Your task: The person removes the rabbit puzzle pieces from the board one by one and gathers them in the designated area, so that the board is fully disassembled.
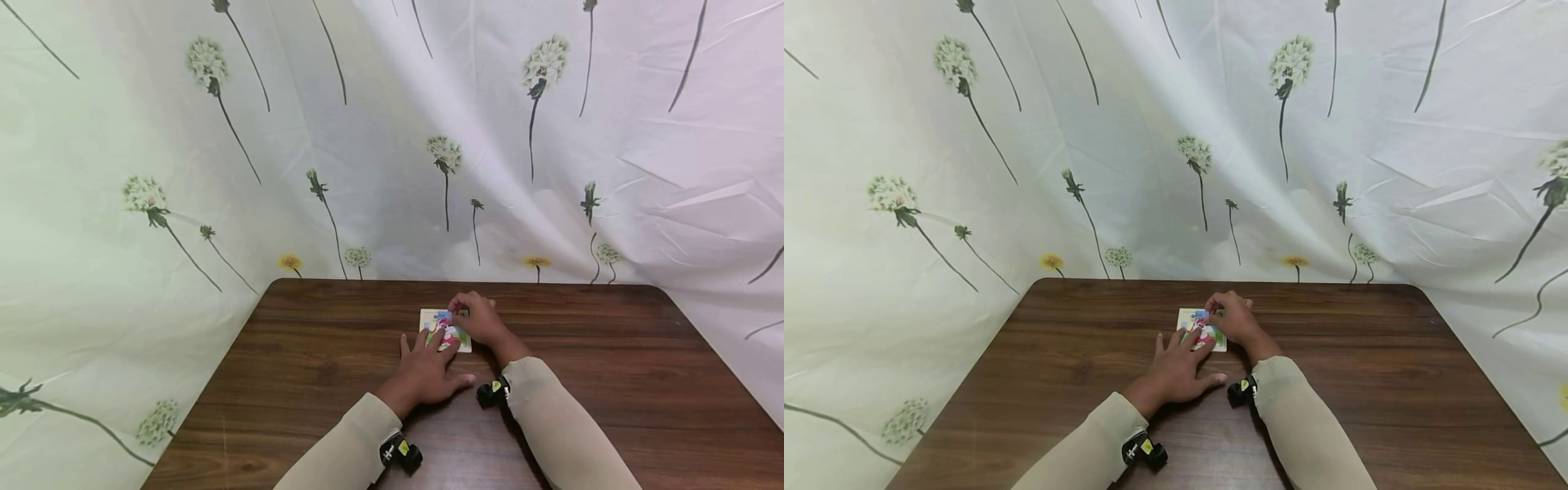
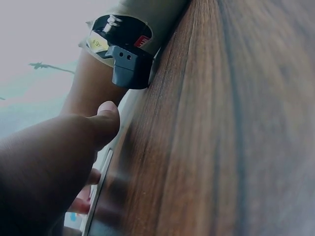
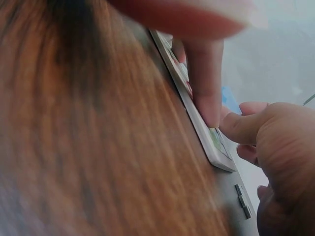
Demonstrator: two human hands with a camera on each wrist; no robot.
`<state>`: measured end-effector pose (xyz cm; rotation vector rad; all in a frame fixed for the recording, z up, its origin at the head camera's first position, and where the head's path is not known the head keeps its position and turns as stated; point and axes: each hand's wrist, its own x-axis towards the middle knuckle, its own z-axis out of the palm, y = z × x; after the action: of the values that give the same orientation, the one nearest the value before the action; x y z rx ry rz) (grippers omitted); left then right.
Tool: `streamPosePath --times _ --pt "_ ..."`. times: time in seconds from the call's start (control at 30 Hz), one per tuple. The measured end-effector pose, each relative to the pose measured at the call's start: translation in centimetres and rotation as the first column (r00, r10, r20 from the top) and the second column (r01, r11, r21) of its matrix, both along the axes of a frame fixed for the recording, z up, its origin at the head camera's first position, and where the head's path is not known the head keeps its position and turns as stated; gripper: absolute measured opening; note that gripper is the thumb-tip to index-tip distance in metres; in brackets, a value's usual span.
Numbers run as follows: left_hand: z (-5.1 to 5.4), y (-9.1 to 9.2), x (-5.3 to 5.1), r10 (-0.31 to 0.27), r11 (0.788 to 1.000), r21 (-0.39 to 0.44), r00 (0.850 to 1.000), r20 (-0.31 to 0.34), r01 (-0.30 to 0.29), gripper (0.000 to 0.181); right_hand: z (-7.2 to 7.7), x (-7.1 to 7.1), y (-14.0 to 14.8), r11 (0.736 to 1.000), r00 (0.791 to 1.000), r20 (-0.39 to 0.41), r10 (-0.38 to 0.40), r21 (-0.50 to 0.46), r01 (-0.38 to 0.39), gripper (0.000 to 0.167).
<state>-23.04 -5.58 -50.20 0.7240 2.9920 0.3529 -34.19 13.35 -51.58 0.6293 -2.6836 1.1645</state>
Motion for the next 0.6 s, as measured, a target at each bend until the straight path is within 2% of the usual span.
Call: streamPosePath --times 0.3,0.6 --pt "-0.03 0.04 0.05 0.004 1.0 0.003 1.0 0.01 -0.004 0.08 0.11 0.34 -0.21 1.0 1.0 0.023 -0.008 -0.008 0.008 0.011" --pt "0.29 0.03 0.11 0.002 1.0 -0.008 1.0 0.026 -0.002 0.081 -0.27 -0.05 -0.56 0.999 0.998 0.05 -0.027 -0.027 0.028 0.015"
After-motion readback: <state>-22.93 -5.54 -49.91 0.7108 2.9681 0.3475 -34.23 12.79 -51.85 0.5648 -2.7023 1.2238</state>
